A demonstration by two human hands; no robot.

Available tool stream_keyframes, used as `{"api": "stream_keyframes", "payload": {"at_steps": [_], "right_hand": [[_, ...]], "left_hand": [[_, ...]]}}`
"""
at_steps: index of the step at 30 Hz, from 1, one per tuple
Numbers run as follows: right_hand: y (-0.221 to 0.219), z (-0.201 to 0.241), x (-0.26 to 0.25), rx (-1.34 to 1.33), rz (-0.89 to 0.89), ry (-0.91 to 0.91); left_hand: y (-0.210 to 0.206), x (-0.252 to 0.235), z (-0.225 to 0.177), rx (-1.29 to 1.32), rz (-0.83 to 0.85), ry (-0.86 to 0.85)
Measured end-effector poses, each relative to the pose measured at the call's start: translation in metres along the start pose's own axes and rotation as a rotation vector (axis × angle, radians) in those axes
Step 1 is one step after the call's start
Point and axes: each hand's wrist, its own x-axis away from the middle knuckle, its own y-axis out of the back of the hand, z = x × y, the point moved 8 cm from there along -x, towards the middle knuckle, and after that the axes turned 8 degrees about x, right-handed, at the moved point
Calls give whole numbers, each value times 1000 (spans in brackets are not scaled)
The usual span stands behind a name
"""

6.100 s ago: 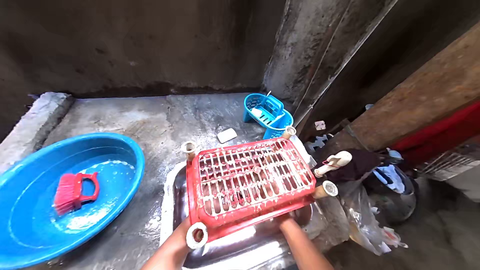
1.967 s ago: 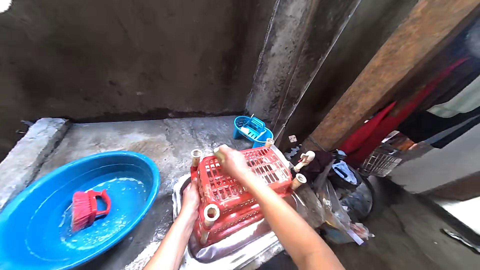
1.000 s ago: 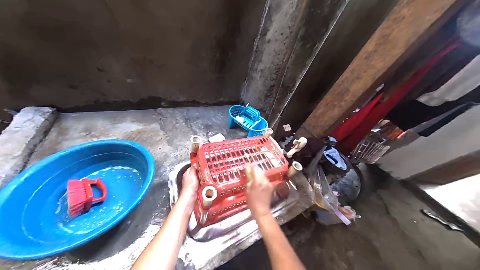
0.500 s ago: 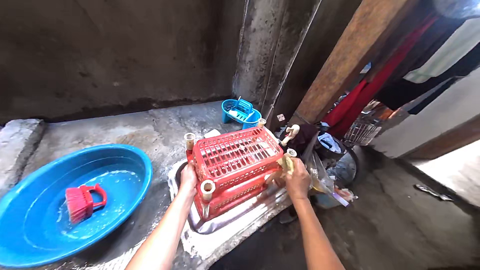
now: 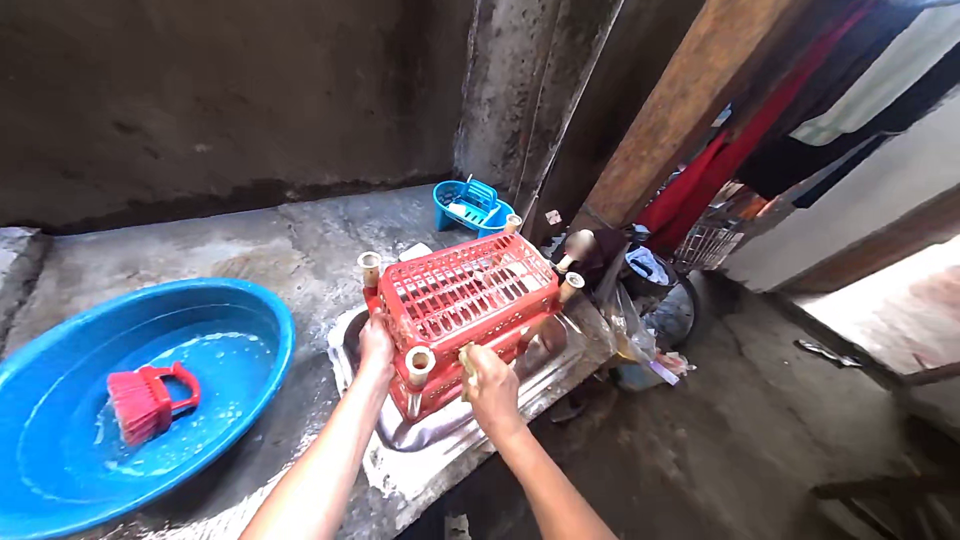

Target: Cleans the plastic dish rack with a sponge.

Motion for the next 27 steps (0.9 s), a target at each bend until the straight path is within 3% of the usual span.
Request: {"api": "stream_keyframes", "payload": {"at_steps": [2,3,7,9,12,14,16,20,27], "right_hand": [[5,-13,-6,19,-43,81],[11,-29,-15,47,-10,37],[30,-114,-58,206,244,-359],[28,-122,-61,243,254,-486],[17,-71,-37,153,213,-468],[5,-16,-10,84,116,-294],[-6,24,12,59,-88,-69],[-24,53,36,62,-245,154],[-10,17,20,-430,347,-151]], "left_hand": [[-1,-1,-1,18,28,13],[-1,-1,-1,23,36,21],[-3,-1,-1,13,39,29],[-3,1,0,-12,18,9],[-5,1,-3,-44,0,-26],[-3,4,-4,-51,-20,-16],[-2,5,-4,-64,-24,-10],[-1,4,-6,-79,-30,-13],[0,-2,-2,-70,26,34]]}}
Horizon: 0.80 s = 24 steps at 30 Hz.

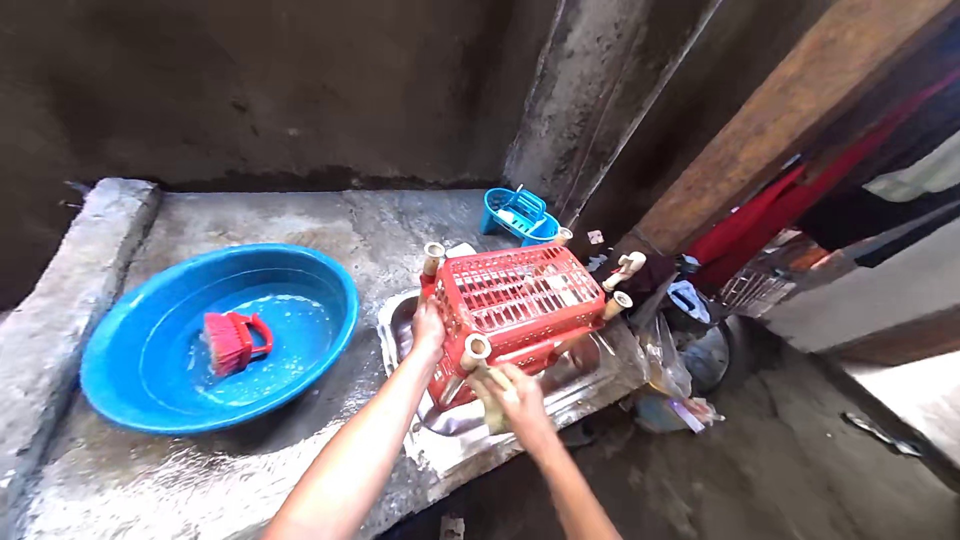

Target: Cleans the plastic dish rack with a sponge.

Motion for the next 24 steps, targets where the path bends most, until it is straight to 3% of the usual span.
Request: {"api": "stream_keyframes", "payload": {"at_steps": [2,4,7,10,13,15,20,24], "right_hand": [[34,23,1,30,-110,79],[48,54,5,187,-277,339],[15,78,14,557,-434,920],[-19,89,13,904,-411,1241],[-51,104,7,1191,-447,1279],[-63,99,5,1246,-490,1234],[-52,66,11,1076,-529,1176],[-42,49,23,962,-468,1174]], "left_hand": [[2,3,5,101,28,76],[1,16,15,238,56,168],[-1,37,25,401,58,235],[-3,40,19,271,71,152],[2,39,11,-24,193,-11],[3,39,11,-106,240,-70],[3,34,14,-134,117,87],[3,28,14,-79,129,103]]}}
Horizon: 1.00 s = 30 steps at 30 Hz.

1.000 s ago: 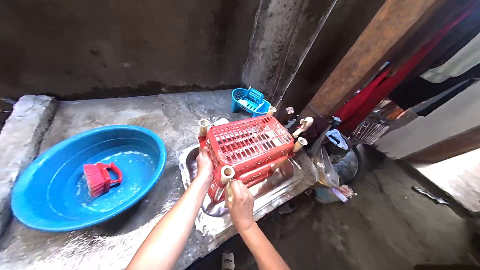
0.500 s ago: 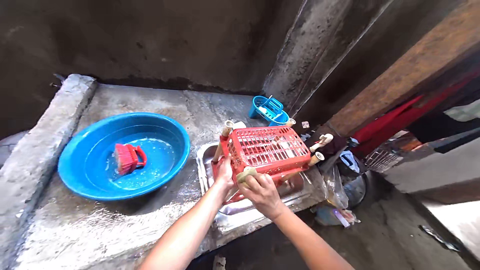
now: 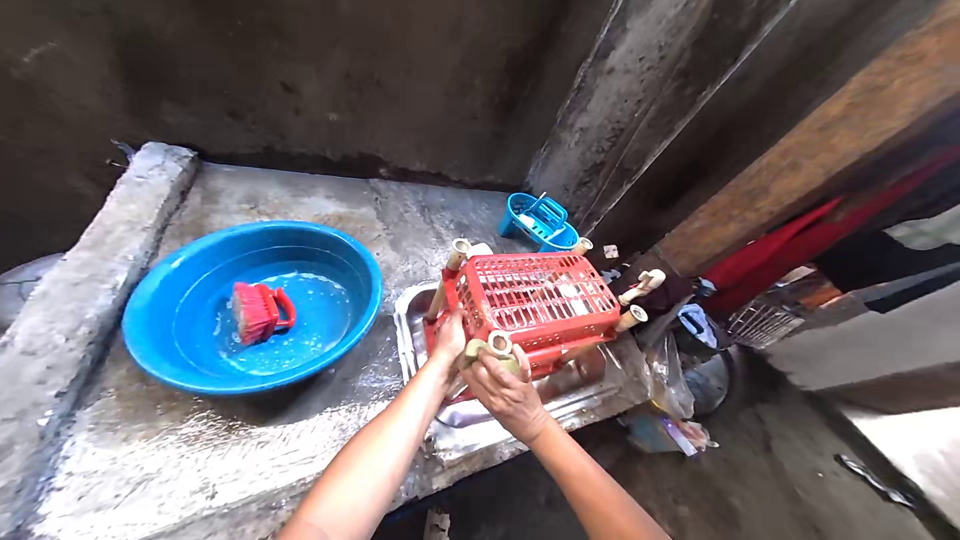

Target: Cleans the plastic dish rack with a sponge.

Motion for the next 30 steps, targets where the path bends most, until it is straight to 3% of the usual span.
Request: {"api": "stream_keyframes", "payload": {"at_steps": [4,9,11,14,16,18,19,22,26,30], "right_hand": [[6,-44,40,-109,35,-268],[26,-101,29,-291,134,-568],[43,-121,16,-354,88,-706],[49,-141,-13,-371,-32,-841],[35,-134,-41,-462,-38,-857],[15,-108,-73,-695,82,-804],[6,-94,-88,-842,195,-740],[-20,-88,-106,-1190,509,-566],[-89,-151,-95,-828,601,-632],[-157,-161,-73,-611,844,-642]], "left_hand": [[-5,-8,6,336,-4,30],[7,-3,-4,83,35,-43],[22,8,-23,-15,-37,-205],[24,56,-71,-106,-16,-622],[-3,88,-92,-147,176,-738],[-25,101,-100,-94,321,-671],[-27,99,-104,-25,317,-612],[8,70,-110,102,29,-460],[50,13,-106,-14,-151,-395],[34,-28,-124,-99,-120,-450]]}}
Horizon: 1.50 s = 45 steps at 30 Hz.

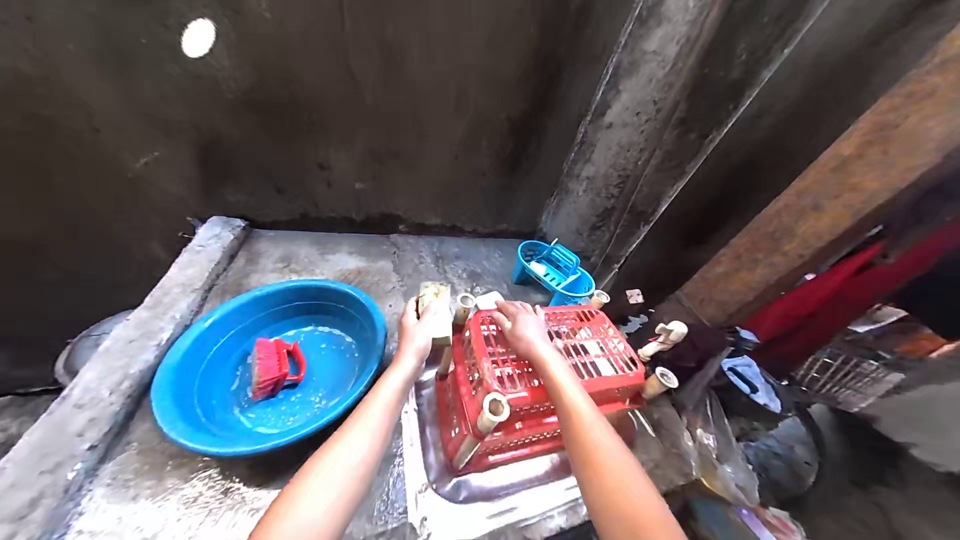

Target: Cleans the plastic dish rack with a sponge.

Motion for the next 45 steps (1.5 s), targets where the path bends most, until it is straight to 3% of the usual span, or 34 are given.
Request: {"api": "stream_keyframes", "payload": {"at_steps": [5,15,18,20,22,26,33,37,40,43,45], "right_hand": [[-10,9,0,109,51,-25],[-18,9,-5,128,74,-1],[-17,10,-6,144,69,4],[-17,9,-5,149,70,-2],[-17,10,-3,151,80,-11],[-14,12,-4,158,75,-15],[-20,8,-5,145,67,-17],[-19,8,-6,124,57,-8],[-18,6,-6,115,37,-16],[-10,10,-1,79,-126,7],[6,16,8,-3,-348,104]], "left_hand": [[-47,-8,28,-36,197,-106],[-42,-10,35,-508,165,-411],[-34,-8,34,-789,161,-243],[-35,-7,24,-987,241,-47],[-37,-6,12,-1054,298,40],[-46,11,-14,-1034,237,-39],[-43,9,11,-1200,290,109],[-49,10,-12,-1006,218,-79],[-47,13,4,-1079,239,-92],[-39,21,6,-1176,305,-11],[-38,28,-17,-1077,252,-131]]}}
